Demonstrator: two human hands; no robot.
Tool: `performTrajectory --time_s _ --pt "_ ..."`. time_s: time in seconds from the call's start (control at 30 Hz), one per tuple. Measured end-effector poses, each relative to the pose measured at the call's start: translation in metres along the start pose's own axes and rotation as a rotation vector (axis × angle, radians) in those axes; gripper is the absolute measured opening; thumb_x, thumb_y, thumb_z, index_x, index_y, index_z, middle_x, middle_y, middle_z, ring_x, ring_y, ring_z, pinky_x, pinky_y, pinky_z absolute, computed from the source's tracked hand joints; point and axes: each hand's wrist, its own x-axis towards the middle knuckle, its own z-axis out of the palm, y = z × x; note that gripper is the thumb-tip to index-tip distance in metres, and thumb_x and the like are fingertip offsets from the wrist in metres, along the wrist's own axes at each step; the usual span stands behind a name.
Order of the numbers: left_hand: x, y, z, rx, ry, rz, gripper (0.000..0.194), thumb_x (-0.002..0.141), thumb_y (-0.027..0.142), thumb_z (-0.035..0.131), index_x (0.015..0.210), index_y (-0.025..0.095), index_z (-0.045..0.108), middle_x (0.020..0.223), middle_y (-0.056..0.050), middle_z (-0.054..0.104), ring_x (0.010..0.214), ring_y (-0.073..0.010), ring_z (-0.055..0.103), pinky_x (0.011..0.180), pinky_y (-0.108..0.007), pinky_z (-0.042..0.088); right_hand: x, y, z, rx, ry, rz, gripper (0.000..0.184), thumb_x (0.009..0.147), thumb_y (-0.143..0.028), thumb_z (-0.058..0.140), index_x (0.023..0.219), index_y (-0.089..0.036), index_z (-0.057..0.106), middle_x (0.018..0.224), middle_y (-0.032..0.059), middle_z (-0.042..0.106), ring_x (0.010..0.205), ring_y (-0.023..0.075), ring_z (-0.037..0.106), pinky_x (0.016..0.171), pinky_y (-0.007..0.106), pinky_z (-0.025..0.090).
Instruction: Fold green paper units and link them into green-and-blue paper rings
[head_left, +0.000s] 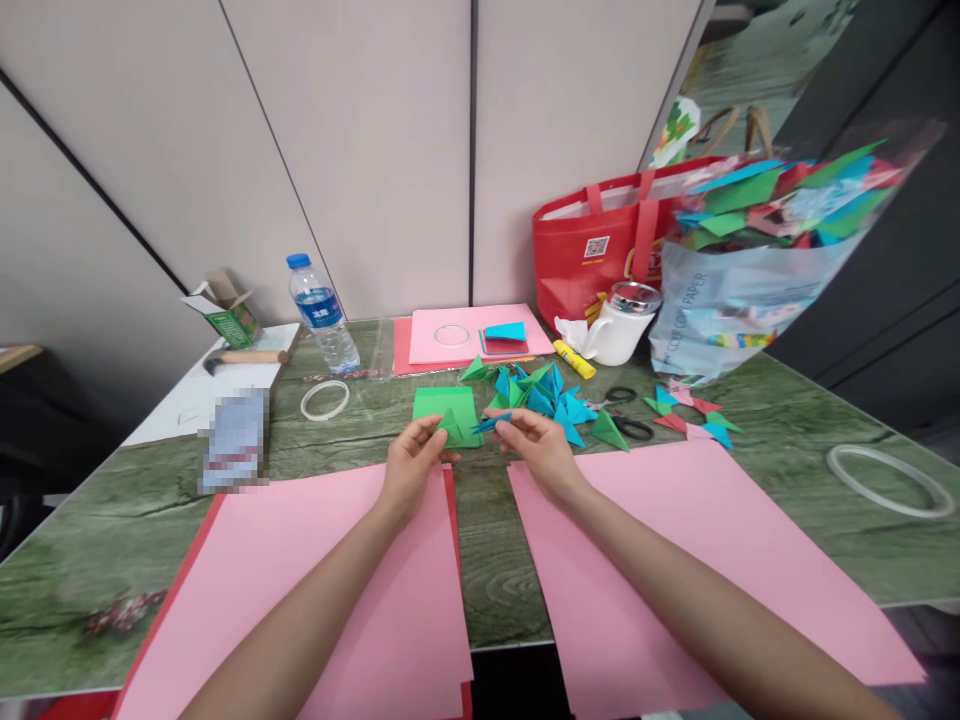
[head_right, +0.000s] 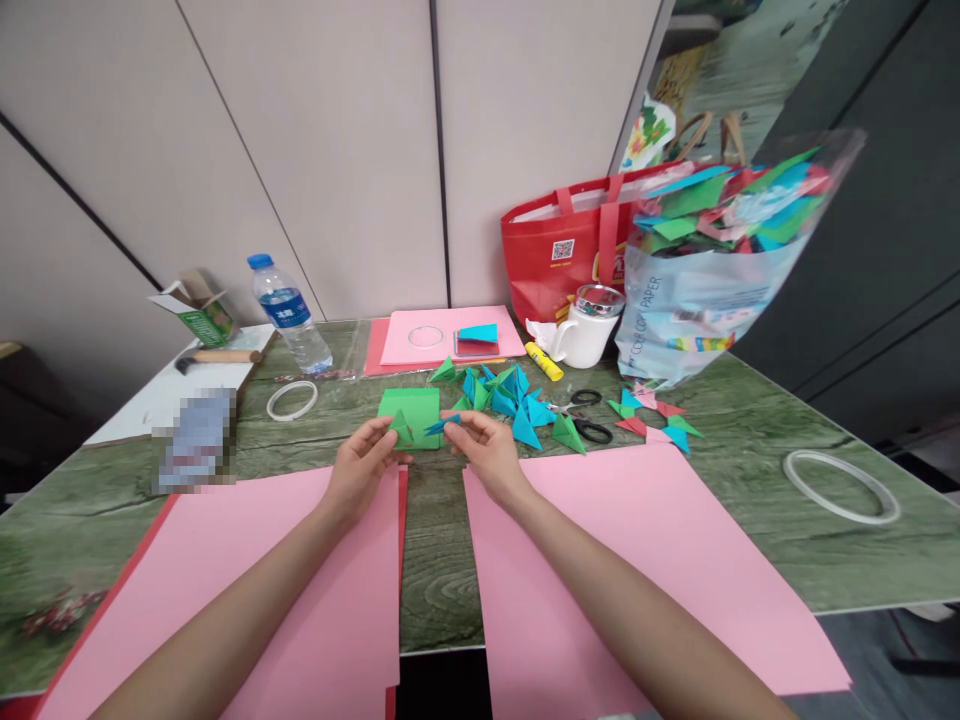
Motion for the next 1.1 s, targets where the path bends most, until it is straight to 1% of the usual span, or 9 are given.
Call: performTrajectory --time_s 0.07,0.17,0.23,0.4,0.63,0.8,1.0,1.1 --pt "-0.0002 0.0000 0.0004 0.008 0.003 -0.008 0.030 0.064 0.029 0.070 0.090 0.018 0.060 0.085 0.001 0.059 0.060 -0.0098 0.059 0.062 -0.028 0.049 0.0000 -0.0003 0.0003 0.012 0.008 0.012 0.026 0.067 -0.040 0.066 0.079 -0.018 0.064 0.091 0.0045 0.066 0.068 0.0137 0.060 0.058 0.027 0.050" --pt "0.0001 -0.0005 0.0005 0.017 0.007 -0.013 0.030 0.063 0.029 0.071 0.089 0.018 0.060 0.085 0.001 0.060 0.061 -0.0102 0.059 0.064 -0.029 0.049 -0.0008 -0.0014 0.0015 0.043 0.023 0.036 0.026 0.067 -0.042 0.067 0.072 -0.017 0.061 0.068 0.0009 0.065 0.062 0.0147 0.062 0.059 0.029 0.052" --pt "0.0004 -0.0008 0.0003 0.014 0.002 -0.008 0.030 0.063 0.029 0.071 0.089 0.018 0.060 0.085 0.000 0.060 0.064 -0.0109 0.059 0.064 -0.028 0.049 -0.0017 -0.0023 0.0024 0.047 0.009 0.046 0.027 0.066 -0.042 0.068 0.073 -0.017 0.059 0.062 -0.0007 0.063 0.058 0.0149 0.062 0.058 0.030 0.053" --pt "0.0000 -0.0008 0.0000 0.034 -0.018 -0.009 0.031 0.065 0.030 0.070 0.091 0.018 0.059 0.085 0.001 0.059 0.063 -0.0107 0.059 0.063 -0.028 0.049 -0.0037 -0.0043 0.0036 0.042 -0.064 0.047 0.027 0.064 -0.038 0.070 0.078 -0.017 0.059 0.067 -0.0001 0.066 0.061 0.0152 0.065 0.060 0.029 0.055" --pt "-0.0002 -0.0016 -0.0005 0.019 -0.023 0.000 0.030 0.066 0.029 0.069 0.092 0.017 0.058 0.085 0.000 0.057 0.066 -0.0105 0.057 0.064 -0.027 0.050 -0.0034 -0.0056 0.0035 0.053 -0.058 0.019 0.022 0.067 -0.035 0.068 0.074 -0.017 0.056 0.063 -0.0012 0.065 0.059 0.0132 0.064 0.057 0.025 0.054" --pt "-0.0009 -0.0003 0.0008 0.027 -0.017 -0.007 0.030 0.065 0.029 0.070 0.091 0.017 0.059 0.084 0.001 0.057 0.064 -0.0102 0.057 0.063 -0.028 0.050 -0.0029 -0.0042 0.0032 0.048 -0.070 0.036 0.024 0.067 -0.036 0.069 0.075 -0.017 0.057 0.065 -0.0008 0.066 0.060 0.0136 0.065 0.059 0.026 0.054" --pt "-0.0016 0.0007 0.0027 0.022 -0.019 0.003 0.030 0.065 0.028 0.070 0.089 0.016 0.058 0.084 0.001 0.056 0.067 -0.0106 0.056 0.063 -0.029 0.051 -0.0021 -0.0023 0.0030 0.042 -0.066 0.039 0.027 0.065 -0.038 0.069 0.074 -0.017 0.056 0.064 -0.0003 0.066 0.060 0.0147 0.065 0.060 0.028 0.055" --pt "-0.0026 0.0019 0.0039 0.025 -0.027 -0.013 0.031 0.065 0.028 0.070 0.090 0.016 0.057 0.083 0.001 0.056 0.066 -0.0112 0.058 0.060 -0.028 0.051 -0.0019 -0.0016 0.0031 0.028 -0.054 0.034 0.029 0.064 -0.040 0.070 0.074 -0.017 0.055 0.065 0.0000 0.066 0.060 0.0156 0.065 0.060 0.029 0.055"
